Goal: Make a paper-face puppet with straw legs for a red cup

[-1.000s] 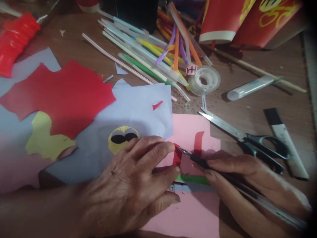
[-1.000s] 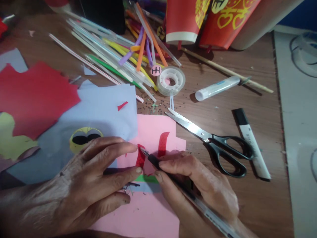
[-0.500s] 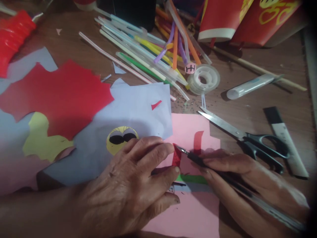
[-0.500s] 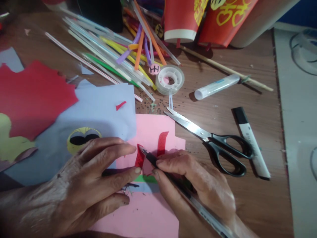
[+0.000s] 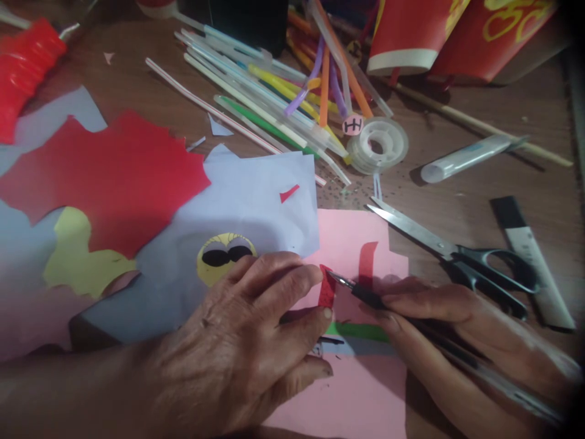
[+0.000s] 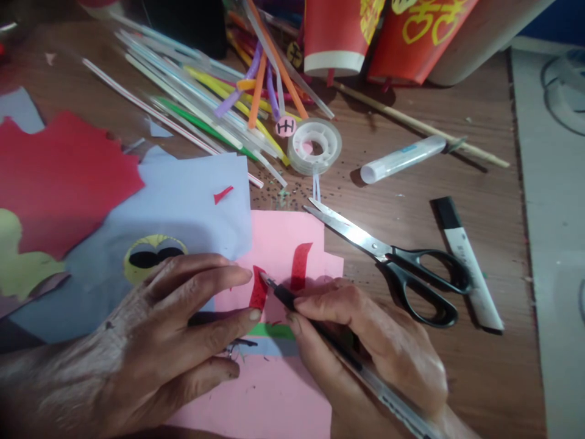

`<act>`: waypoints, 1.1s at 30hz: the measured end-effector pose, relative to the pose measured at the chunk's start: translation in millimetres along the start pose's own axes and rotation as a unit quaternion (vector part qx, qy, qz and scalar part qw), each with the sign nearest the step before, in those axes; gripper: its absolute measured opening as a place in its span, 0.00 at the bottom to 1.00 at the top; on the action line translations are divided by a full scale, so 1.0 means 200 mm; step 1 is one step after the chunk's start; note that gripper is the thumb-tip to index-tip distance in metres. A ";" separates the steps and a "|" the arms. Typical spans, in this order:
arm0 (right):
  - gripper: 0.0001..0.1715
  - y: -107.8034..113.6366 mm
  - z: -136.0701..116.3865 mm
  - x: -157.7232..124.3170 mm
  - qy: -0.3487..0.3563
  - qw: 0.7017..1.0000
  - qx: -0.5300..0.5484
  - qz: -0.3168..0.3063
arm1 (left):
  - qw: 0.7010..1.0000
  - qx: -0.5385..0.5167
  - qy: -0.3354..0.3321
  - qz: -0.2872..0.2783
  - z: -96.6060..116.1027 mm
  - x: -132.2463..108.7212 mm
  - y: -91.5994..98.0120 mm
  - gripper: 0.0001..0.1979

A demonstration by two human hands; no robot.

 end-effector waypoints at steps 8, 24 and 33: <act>0.02 0.01 -0.03 0.00 -0.063 0.998 -0.012 0.021 | 1.000 0.001 0.001 0.005 -0.01 0.00 0.00 0.12; 0.02 0.01 -0.02 -0.01 -0.027 0.999 -0.017 0.033 | 1.000 0.005 0.001 -0.004 0.00 0.01 0.00 0.13; 0.15 0.04 0.05 -0.03 0.028 0.987 0.152 0.049 | 1.000 -0.010 0.009 -0.002 0.00 -0.01 -0.01 0.12</act>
Point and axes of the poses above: each hand's wrist, its own x-axis towards the middle knuckle, its own y-axis out of the back of the hand, z = x × y, the point moved 5 cm from there along x, towards the middle knuckle, and after that the axes turned 4 degrees about y, right-handed, at the moved point
